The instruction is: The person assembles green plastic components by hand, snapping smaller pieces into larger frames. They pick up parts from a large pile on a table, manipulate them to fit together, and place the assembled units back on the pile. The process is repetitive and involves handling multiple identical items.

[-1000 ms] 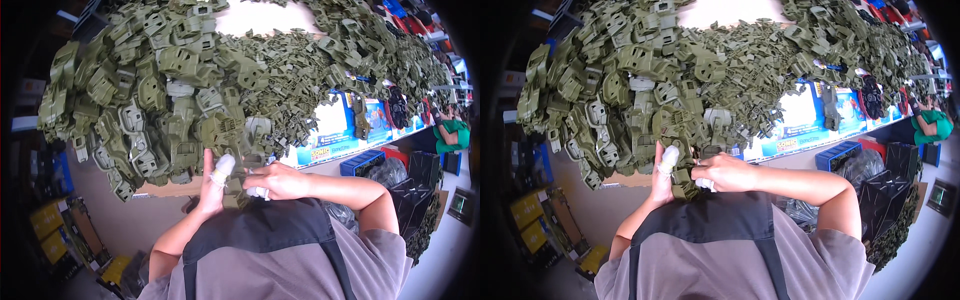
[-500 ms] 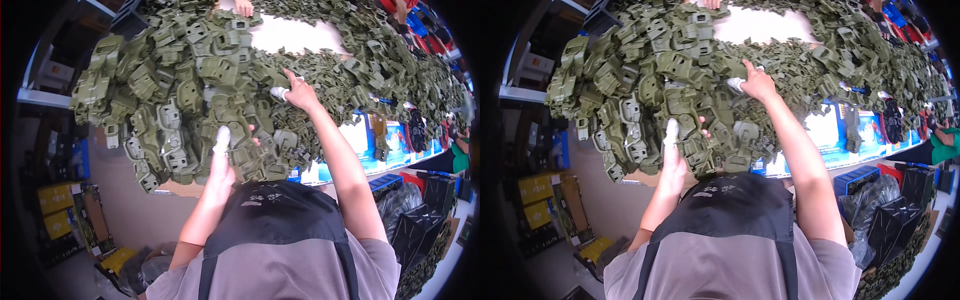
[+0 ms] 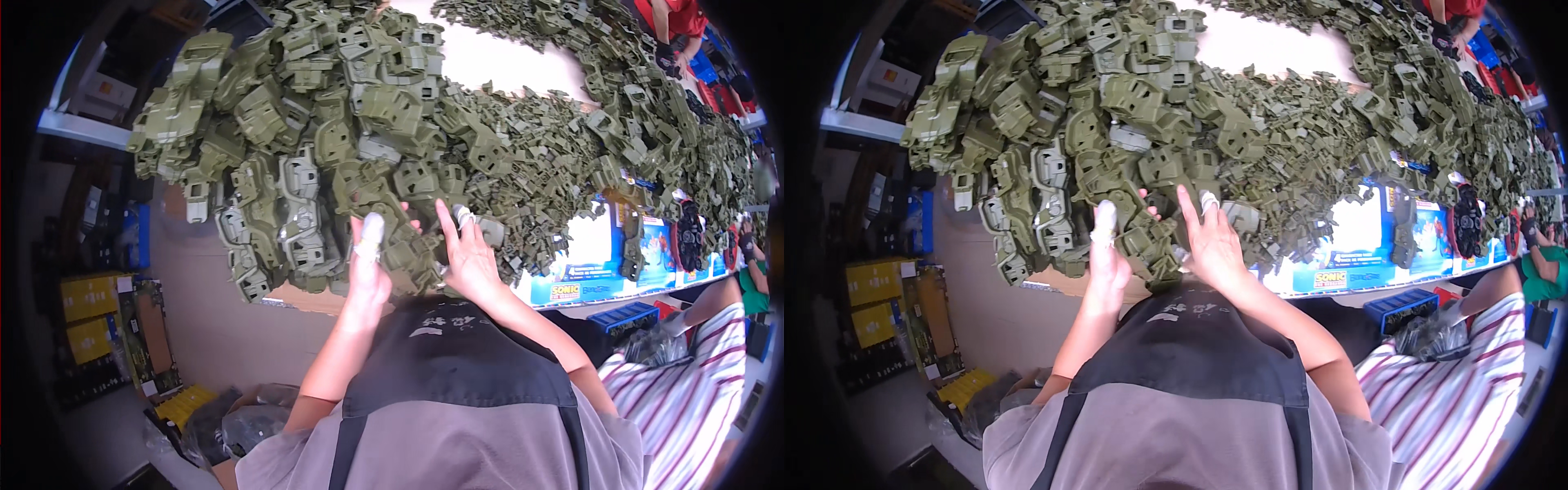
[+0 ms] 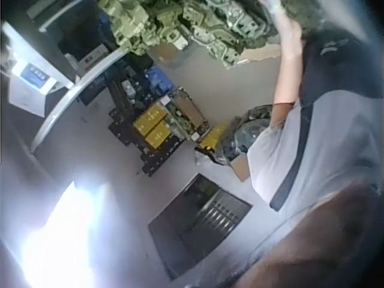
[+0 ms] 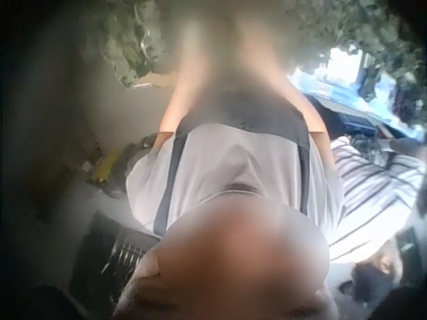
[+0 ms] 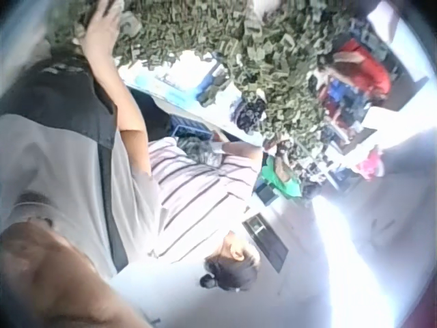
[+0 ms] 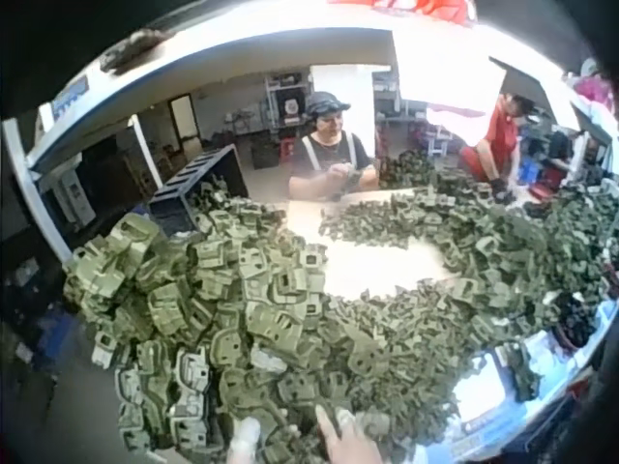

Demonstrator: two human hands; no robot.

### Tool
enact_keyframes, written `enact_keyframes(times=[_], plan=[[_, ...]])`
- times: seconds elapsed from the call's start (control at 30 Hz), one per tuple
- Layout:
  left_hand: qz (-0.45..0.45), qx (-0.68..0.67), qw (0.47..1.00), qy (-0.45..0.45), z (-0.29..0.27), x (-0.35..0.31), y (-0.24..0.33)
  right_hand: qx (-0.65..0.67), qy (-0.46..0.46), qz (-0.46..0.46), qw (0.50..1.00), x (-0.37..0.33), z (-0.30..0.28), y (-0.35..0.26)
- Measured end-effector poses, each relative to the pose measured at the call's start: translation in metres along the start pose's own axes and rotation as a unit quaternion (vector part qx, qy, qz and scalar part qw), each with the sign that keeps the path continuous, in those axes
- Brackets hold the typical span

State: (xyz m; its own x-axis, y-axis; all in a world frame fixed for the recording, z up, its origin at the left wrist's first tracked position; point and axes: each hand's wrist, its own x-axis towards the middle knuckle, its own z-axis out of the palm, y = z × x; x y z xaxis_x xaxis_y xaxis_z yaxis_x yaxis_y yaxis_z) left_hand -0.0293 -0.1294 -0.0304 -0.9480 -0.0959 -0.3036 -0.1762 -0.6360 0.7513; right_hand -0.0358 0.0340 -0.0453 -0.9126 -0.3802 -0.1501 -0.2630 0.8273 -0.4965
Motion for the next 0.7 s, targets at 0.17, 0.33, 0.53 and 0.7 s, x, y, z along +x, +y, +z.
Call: enact_keyframes(times=[0.17, 0.33, 0.53, 0.7], plan=[[-0.004, -0.068, 0.998, -0.004, -0.009, -0.009, 0.009, 0.076, 0.054, 0.01, 0.996, -0.006, -0.016, 0.004], [-0.019, -0.145, 0.987, -0.073, -0.013, -0.012, 0.01, 0.515, 0.032, -0.009, 0.856, -0.047, -0.065, 0.03], [0.015, 0.001, 0.998, -0.063, -0.007, -0.023, -0.02, 0.435, 0.037, -0.067, 0.897, -0.062, -0.071, -0.012], [0.111, 0.039, 0.991, -0.058, -0.003, -0.036, -0.037, 0.348, 0.039, -0.095, 0.932, -0.065, -0.065, -0.027]])
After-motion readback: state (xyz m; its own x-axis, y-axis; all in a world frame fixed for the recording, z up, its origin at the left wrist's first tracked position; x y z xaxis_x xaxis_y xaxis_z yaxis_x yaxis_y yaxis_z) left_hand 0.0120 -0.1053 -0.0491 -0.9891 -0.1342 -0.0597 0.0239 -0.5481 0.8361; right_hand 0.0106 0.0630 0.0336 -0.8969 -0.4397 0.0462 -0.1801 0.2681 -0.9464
